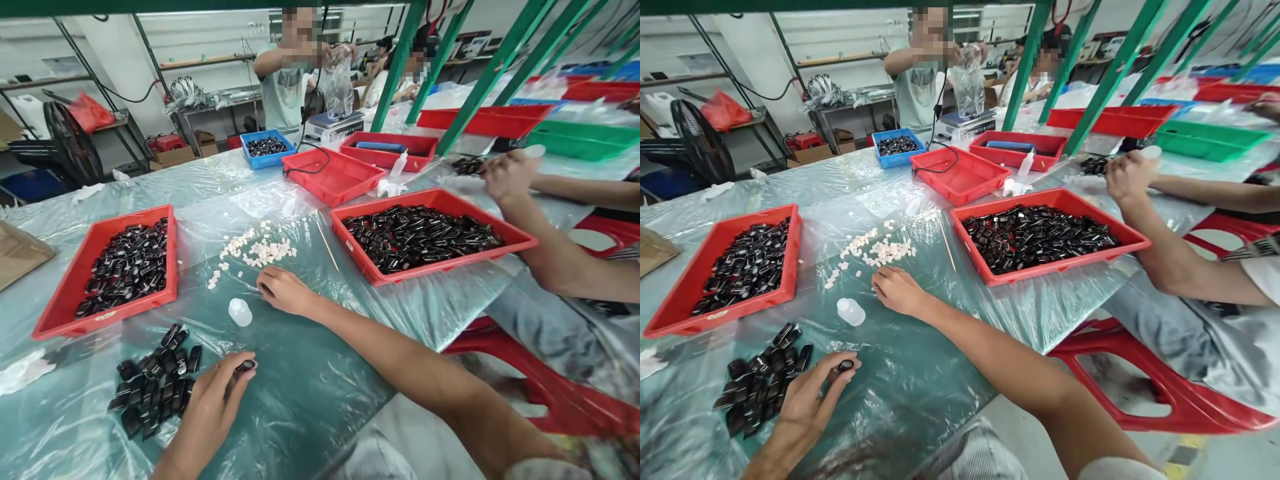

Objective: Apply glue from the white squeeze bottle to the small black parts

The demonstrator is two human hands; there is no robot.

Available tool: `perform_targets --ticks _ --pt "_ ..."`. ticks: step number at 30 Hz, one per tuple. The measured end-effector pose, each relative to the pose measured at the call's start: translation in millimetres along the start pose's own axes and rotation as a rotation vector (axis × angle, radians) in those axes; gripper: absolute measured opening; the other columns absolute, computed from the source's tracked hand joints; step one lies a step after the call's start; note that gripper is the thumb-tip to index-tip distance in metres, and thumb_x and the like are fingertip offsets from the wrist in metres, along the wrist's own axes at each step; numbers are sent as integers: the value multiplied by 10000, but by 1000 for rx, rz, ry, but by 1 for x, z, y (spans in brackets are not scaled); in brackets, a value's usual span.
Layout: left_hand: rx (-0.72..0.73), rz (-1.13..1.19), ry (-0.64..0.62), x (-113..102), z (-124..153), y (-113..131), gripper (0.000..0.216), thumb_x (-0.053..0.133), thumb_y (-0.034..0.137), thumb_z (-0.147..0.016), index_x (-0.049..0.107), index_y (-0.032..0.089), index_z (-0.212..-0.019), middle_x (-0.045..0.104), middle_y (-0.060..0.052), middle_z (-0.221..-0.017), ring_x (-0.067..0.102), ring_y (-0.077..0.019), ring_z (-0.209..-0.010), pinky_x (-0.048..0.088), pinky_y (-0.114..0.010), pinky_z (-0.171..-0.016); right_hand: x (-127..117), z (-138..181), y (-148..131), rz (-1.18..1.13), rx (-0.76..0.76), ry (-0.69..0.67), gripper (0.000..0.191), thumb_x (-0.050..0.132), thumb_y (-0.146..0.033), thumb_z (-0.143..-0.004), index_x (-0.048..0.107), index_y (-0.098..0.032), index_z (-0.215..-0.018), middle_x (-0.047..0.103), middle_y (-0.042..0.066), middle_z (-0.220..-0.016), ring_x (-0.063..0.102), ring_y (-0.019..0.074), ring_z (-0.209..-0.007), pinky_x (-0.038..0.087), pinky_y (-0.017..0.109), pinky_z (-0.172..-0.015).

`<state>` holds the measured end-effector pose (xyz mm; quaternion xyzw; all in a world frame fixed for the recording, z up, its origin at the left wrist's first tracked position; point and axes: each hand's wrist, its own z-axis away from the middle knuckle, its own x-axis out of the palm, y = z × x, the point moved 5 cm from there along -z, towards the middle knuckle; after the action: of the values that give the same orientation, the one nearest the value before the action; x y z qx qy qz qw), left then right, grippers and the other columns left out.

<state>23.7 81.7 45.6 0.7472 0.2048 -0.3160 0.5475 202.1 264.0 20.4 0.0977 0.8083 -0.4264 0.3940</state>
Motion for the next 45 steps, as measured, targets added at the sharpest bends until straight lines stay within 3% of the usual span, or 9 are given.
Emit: perform_targets --ticks 6,9,12,15,18,27,34,40,45 --pt "-20 -20 81 -5 1 -6 211 611 393 -1070 747 350 -1225 867 27 -989 794 -169 -731 674 -234 -697 -37 7 -8 -163 34 149 77 593 -131 -1008 635 -195 -996 730 55 -965 661 167 -845 530 298 -794" --pt "20 -23 124 -8 2 -10 209 660 403 -1042 771 347 -1210 865 44 -883 731 -139 -566 651 -209 -594 -53 12 -25 -309 18 192 62 630 -251 -1040 620 -204 -1080 747 49 -1037 703 148 -892 585 286 -823" --pt "26 -15 168 -12 1 -9 209 663 399 -1042 777 340 -1208 865 32 -882 734 -134 -560 644 -201 -586 -54 22 -52 -670 -33 159 226 737 -322 -998 634 -215 -1168 751 41 -1072 724 139 -924 618 287 -856" --pt "18 -10 222 -17 1 -1 194 652 375 -1055 770 317 -1197 860 12 -895 749 -135 -590 649 -207 -626 -45 36 -84 -884 -95 62 169 786 -290 -967 693 -206 -1080 744 33 -1056 719 127 -920 620 272 -850" --pt "85 -10 259 -20 -1 13 163 647 309 -1061 757 280 -1178 852 -8 -888 779 -142 -650 642 -208 -662 -42 50 -107 -775 -172 46 26 708 -212 -1011 720 -211 -1034 743 37 -1041 717 128 -916 621 267 -841" --pt "213 -60 266 -21 -6 23 136 608 235 -1078 707 232 -1171 753 1 -849 703 -142 -703 584 -240 -673 -21 64 -117 -583 -260 87 144 645 -162 -1047 718 -269 -1112 772 51 -1060 759 175 -946 651 284 -794" --pt "209 -43 248 -25 -7 24 158 569 210 -1092 700 231 -1178 765 -12 -895 724 -152 -740 580 -254 -683 -21 66 -120 -591 -292 64 126 675 -167 -1042 735 -242 -1124 736 53 -1067 701 123 -773 618 248 -710" --pt "171 -43 252 -19 -4 18 135 595 219 -1074 712 231 -1139 757 -11 -857 698 -168 -697 580 -289 -652 -22 68 -124 -507 -380 60 295 587 -80 -1056 714 -277 -1234 742 73 -1085 753 152 -913 630 266 -773" --pt "171 -53 257 -18 0 20 131 593 257 -1083 706 230 -1143 749 5 -833 667 -144 -652 564 -269 -622 -16 71 -121 -552 -327 145 214 652 -118 -1032 701 -301 -1132 753 54 -1035 777 178 -878 653 287 -738"
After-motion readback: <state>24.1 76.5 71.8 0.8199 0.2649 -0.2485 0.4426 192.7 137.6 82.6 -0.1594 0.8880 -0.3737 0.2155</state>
